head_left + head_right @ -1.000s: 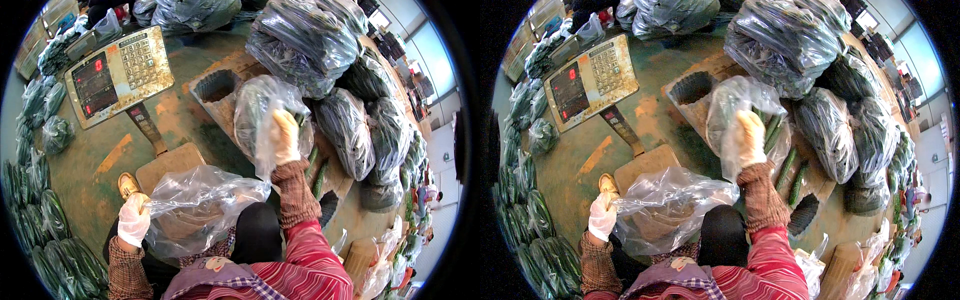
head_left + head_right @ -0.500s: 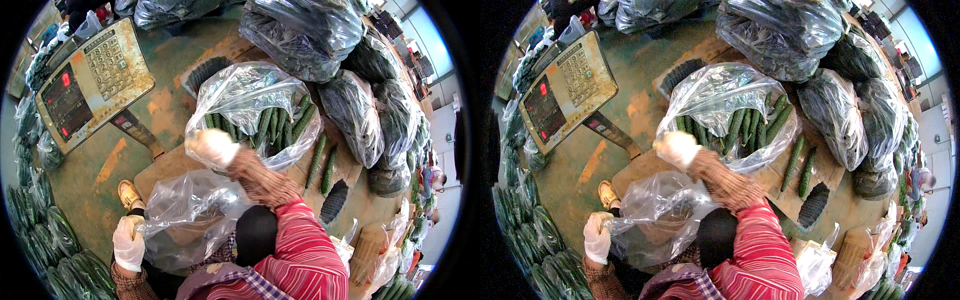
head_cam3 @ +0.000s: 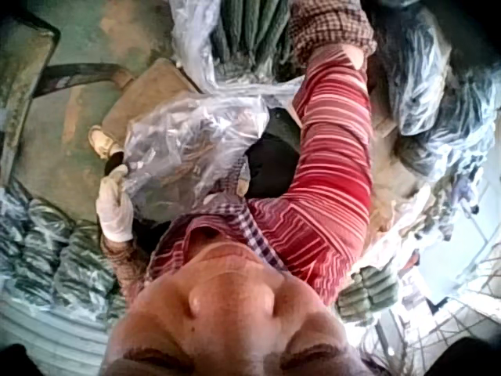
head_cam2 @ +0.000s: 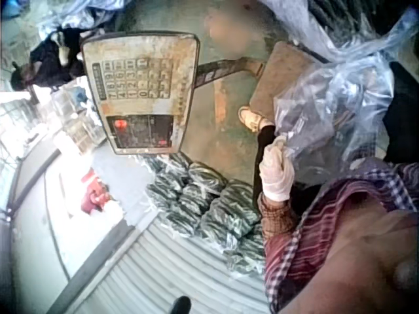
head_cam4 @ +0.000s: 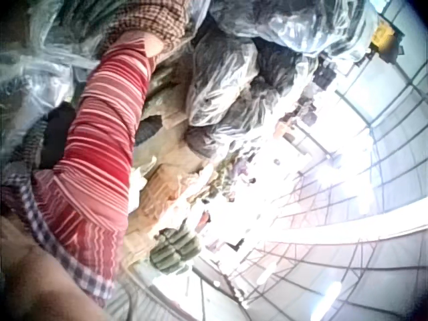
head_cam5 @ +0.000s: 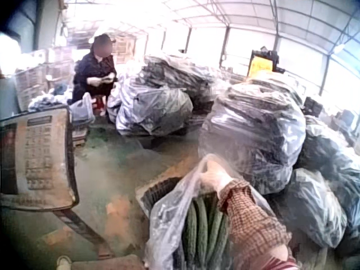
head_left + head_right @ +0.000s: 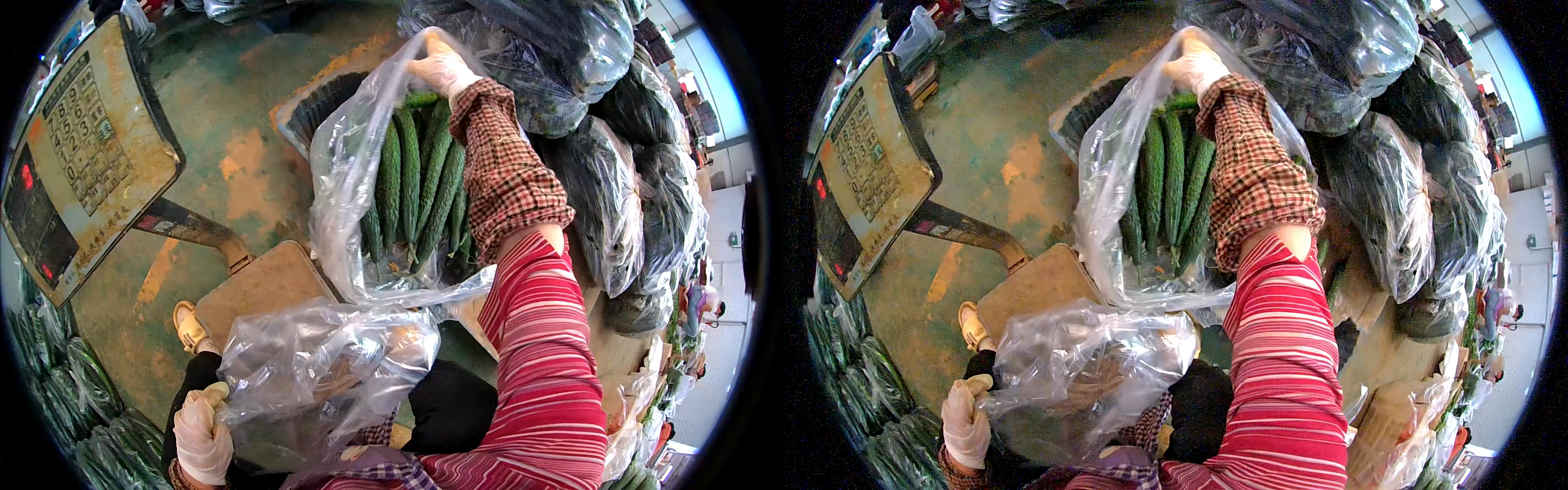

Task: The person sorts cucumbers into plastic bags, weighs the bags on a floor scale, and ties the bags closed with string.

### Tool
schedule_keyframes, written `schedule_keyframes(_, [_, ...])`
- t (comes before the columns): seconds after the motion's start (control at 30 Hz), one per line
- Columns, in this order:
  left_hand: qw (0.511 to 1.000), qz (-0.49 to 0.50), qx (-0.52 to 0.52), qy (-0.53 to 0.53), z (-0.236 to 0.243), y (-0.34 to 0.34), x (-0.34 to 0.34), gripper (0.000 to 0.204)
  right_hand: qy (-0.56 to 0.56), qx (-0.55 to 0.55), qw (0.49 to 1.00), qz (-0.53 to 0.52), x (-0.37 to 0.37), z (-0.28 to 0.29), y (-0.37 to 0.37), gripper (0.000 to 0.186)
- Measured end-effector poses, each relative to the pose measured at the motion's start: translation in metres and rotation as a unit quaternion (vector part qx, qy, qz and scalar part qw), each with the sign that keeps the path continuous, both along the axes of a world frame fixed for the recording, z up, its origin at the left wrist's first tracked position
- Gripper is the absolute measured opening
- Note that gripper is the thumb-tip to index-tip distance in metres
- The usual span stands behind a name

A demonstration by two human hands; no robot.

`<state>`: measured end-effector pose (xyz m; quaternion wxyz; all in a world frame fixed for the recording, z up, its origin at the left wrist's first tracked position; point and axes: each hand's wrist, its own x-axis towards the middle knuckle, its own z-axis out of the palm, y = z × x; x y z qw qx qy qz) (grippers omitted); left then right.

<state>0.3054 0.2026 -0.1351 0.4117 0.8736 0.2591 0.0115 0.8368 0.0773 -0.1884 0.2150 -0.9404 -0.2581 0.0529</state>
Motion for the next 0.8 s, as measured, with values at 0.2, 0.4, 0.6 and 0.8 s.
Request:
schedule_keyframes(0.2, [0.999, 0.016, 0.043, 0.012, 0.005, -0.002, 0.005, 0.042, 0.145, 0.298, 0.927, -0.176, -0.063, 0.024, -0.091, 0.030])
schedule_keyframes(0.4, [0.939, 0.226, -0.235, -0.110, 0.012, 0.013, 0.007, 0.035, -0.010, -0.003, 0.987, -0.159, -0.167, -0.119, -0.112, 0.090])
schedule_keyframes(0.6, [0.923, 0.291, -0.157, -0.194, 0.004, 0.037, -0.024, 0.031, 0.038, -0.037, 0.944, -0.326, -0.159, -0.114, -0.060, 0.102])
schedule_keyframes(0.8, [0.939, 0.262, -0.166, -0.151, 0.009, 0.031, -0.021, 0.035, 0.127, 0.121, 0.919, -0.354, -0.137, -0.109, -0.069, 0.102])
